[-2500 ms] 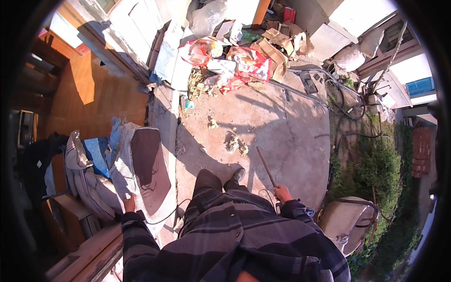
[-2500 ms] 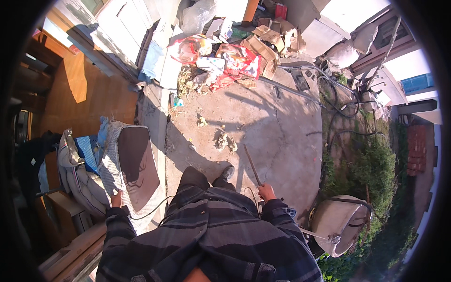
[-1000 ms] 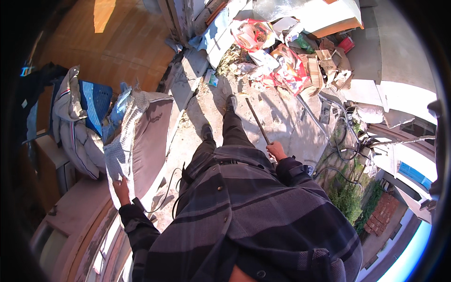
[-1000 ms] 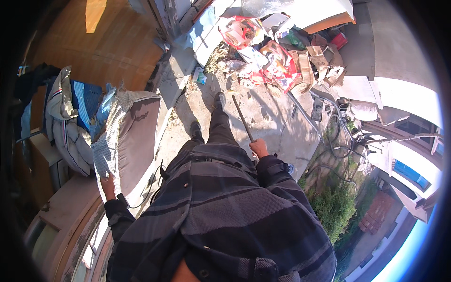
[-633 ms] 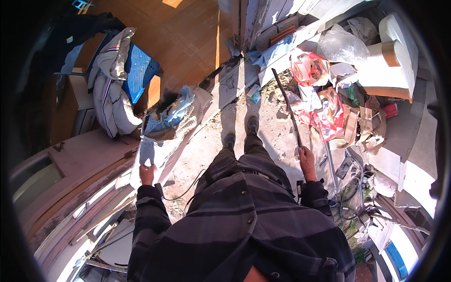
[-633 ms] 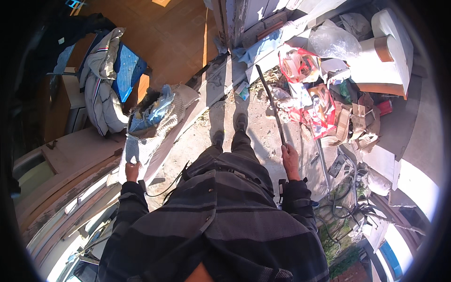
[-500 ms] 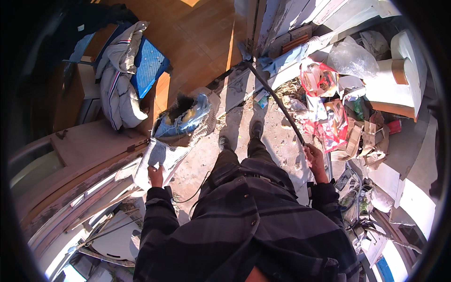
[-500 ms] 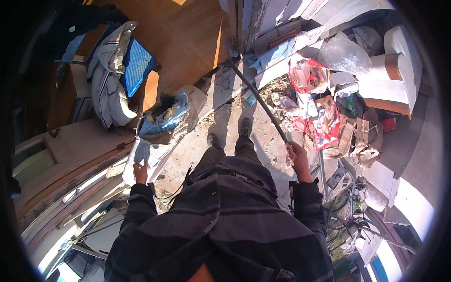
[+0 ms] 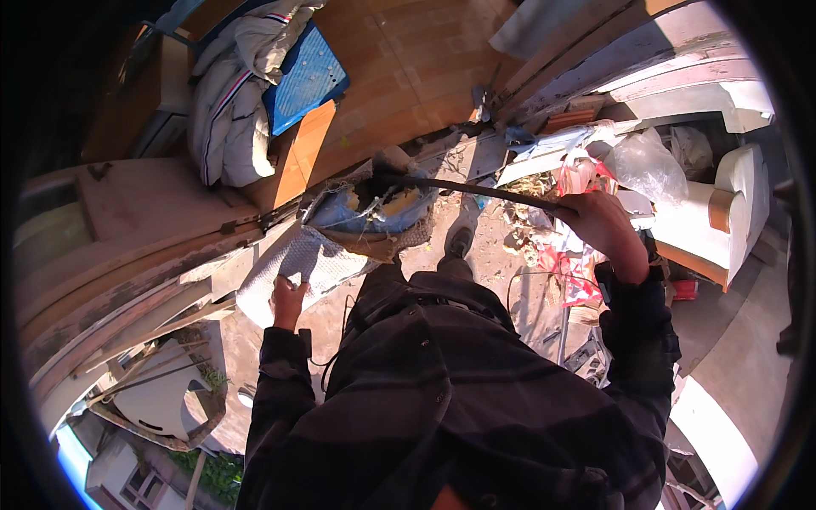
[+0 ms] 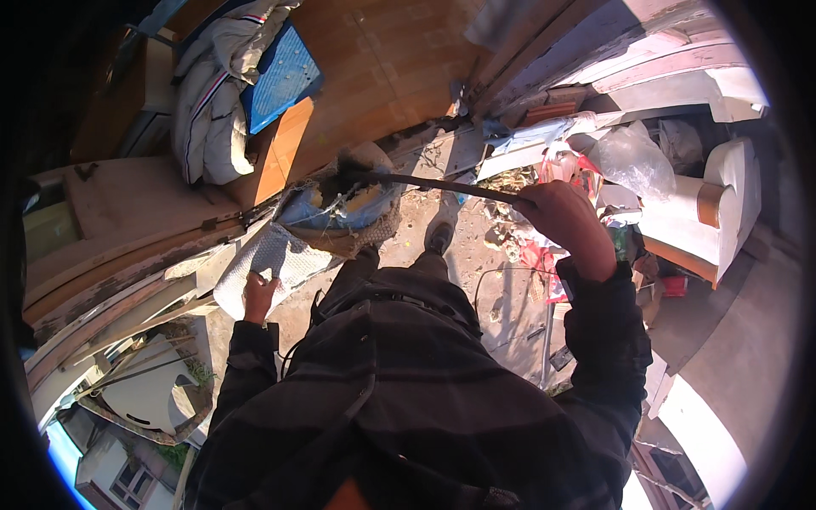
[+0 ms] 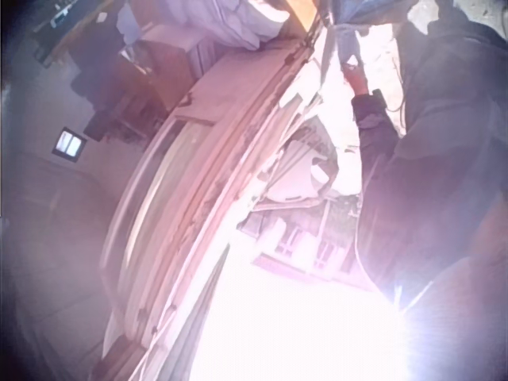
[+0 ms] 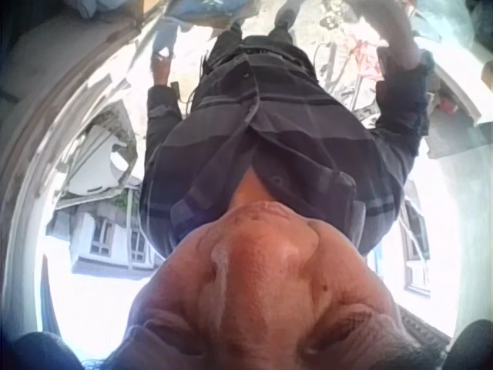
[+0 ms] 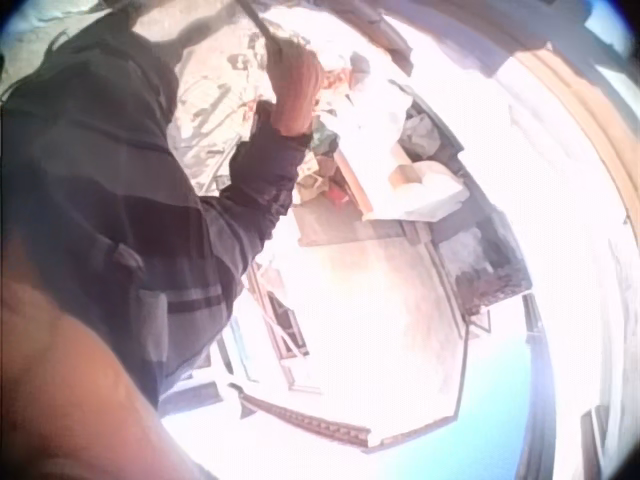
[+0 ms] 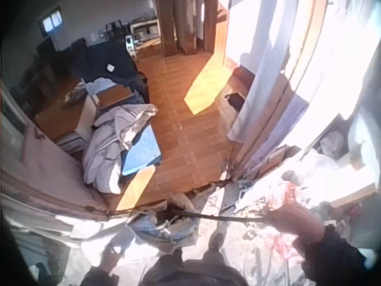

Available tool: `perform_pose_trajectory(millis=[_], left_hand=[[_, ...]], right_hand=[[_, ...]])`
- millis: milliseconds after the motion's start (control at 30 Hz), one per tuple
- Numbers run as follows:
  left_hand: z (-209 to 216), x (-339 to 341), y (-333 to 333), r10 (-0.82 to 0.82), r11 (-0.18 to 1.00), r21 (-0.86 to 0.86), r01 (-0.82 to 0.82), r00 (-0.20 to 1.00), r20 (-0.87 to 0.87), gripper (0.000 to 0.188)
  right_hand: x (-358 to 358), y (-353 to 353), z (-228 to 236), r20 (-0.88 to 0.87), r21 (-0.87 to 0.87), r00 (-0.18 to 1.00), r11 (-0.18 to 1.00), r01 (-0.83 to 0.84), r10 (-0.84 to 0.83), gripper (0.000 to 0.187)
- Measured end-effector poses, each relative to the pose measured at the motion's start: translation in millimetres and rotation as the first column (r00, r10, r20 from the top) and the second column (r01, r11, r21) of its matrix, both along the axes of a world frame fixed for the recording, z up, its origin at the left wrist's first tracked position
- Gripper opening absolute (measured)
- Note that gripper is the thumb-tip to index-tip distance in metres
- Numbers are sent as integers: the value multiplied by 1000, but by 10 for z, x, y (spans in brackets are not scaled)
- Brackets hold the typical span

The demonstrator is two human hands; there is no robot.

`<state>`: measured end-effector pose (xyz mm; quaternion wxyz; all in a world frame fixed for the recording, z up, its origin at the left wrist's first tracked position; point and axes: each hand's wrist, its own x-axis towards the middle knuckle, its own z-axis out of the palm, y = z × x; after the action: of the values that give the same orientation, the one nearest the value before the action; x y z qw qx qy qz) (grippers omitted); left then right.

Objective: The person sweeps a cluttered outdoor area with a broom, then uses a crowbar to pry apart a cushion or foam block, removing stuffing and separating pieces. The person handles the cushion and crowbar throughout, working on a single item.

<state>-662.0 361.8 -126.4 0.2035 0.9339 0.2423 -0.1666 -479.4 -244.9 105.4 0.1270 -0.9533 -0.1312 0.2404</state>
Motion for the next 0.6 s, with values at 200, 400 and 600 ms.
perform_pose_trajectory(millis=[200, 400, 600], left_hand=[[90, 189, 198, -121, 988, -116, 100, 975, -188, 50], [404, 783, 544, -426, 838, -486, 250, 856, -294, 37], [477, 1698, 64, -507, 847, -130, 515, 857, 89, 36]], right_hand=[[255, 1173, -337, 348, 82, 921, 972, -218, 177, 13], [197, 1631, -275, 535, 134, 834, 961, -244, 137, 17], [75, 1713, -238, 473, 94, 876, 983, -156, 94, 6]])
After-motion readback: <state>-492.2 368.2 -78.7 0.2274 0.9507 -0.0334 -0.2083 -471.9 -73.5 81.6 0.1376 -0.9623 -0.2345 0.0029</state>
